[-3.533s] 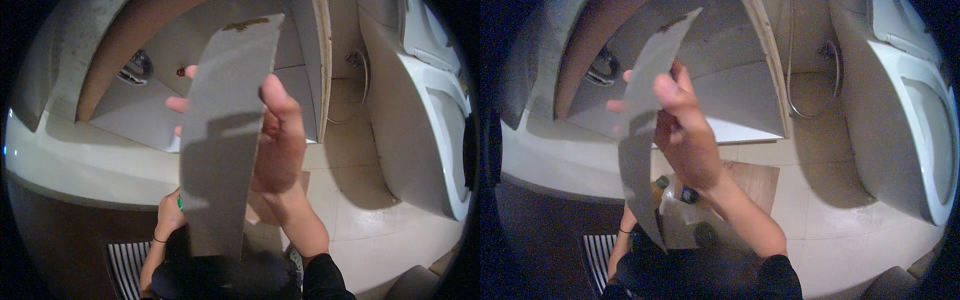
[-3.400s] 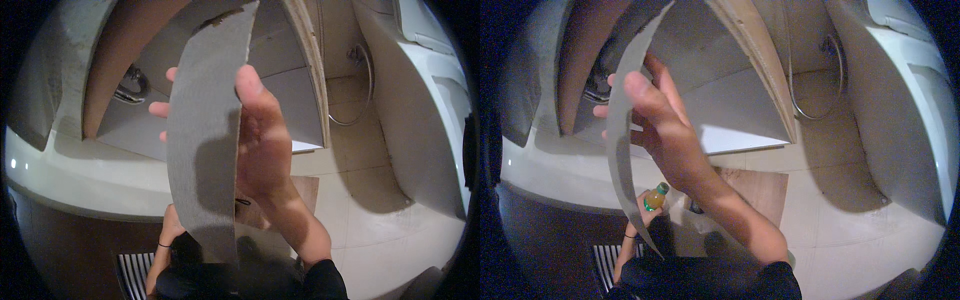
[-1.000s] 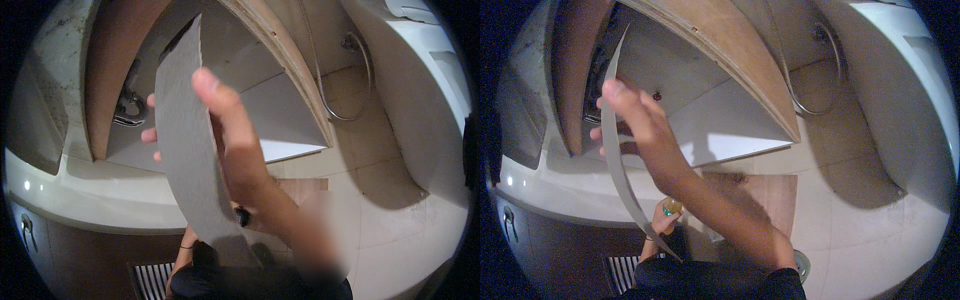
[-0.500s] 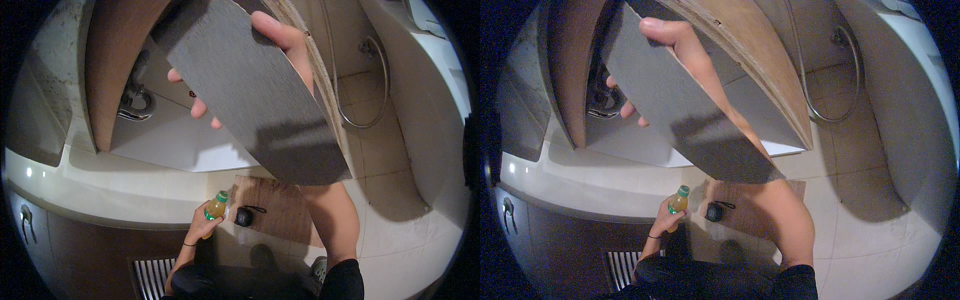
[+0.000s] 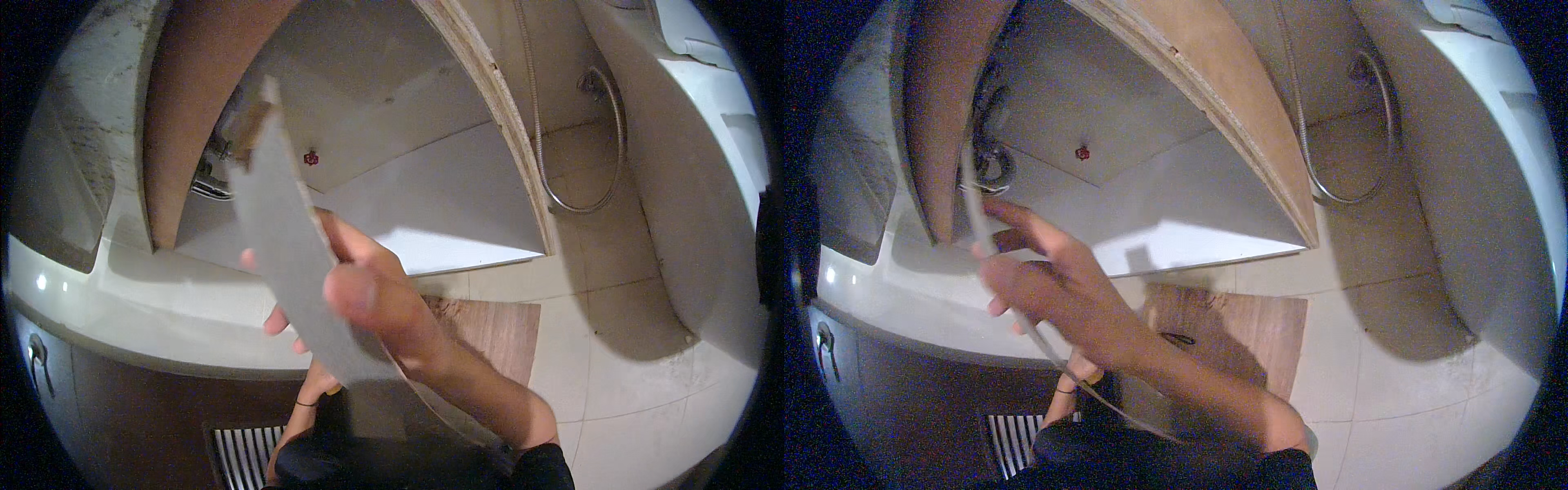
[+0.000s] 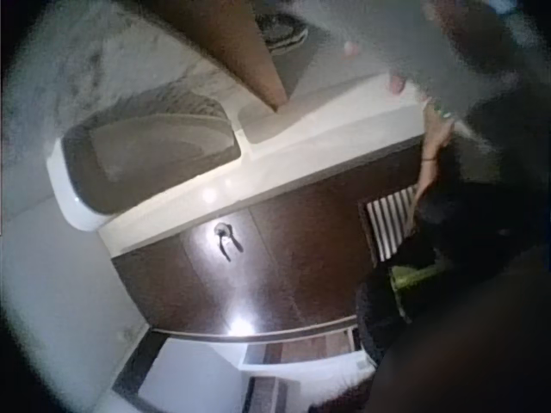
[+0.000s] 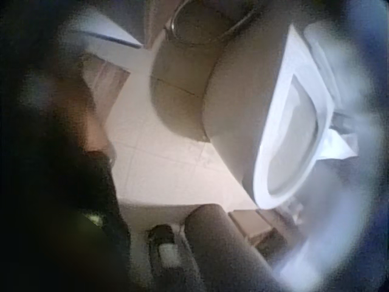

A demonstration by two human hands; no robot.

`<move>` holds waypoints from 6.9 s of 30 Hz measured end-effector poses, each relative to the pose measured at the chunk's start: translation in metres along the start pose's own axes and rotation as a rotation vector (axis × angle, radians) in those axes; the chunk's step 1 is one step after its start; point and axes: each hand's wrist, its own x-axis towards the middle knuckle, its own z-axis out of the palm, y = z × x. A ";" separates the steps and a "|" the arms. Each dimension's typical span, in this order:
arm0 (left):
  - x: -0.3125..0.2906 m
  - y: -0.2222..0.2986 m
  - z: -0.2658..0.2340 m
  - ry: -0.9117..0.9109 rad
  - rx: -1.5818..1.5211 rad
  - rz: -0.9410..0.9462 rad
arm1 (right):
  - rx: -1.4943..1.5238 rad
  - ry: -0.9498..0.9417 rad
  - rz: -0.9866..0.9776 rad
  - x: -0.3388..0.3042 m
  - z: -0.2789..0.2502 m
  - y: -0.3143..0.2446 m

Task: The person pours a yellow liquid from a plastic bottle onto a grey rectangular tile. They repeatedly apply the liquid to the tile's surface and edges, then inspect the tile by holding it up to the light. The person also uses a tape measure to measure the tile.

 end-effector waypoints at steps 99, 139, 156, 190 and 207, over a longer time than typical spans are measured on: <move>-0.018 -0.009 -0.011 -0.093 0.061 -0.235 | -0.237 0.057 -0.994 0.119 -0.016 -0.011; -0.016 -0.001 -0.004 -0.087 0.076 -0.156 | 0.122 0.107 -0.245 0.028 -0.009 -0.056; -0.019 -0.006 -0.002 -0.131 0.059 -0.300 | 0.101 0.031 -0.128 0.001 -0.050 -0.015; -0.026 -0.035 -0.001 -0.175 0.068 -0.160 | -0.155 0.130 -0.127 0.023 0.028 -0.031; -0.030 0.038 -0.009 -0.146 0.101 -0.113 | -0.027 0.309 -0.179 0.015 0.030 -0.052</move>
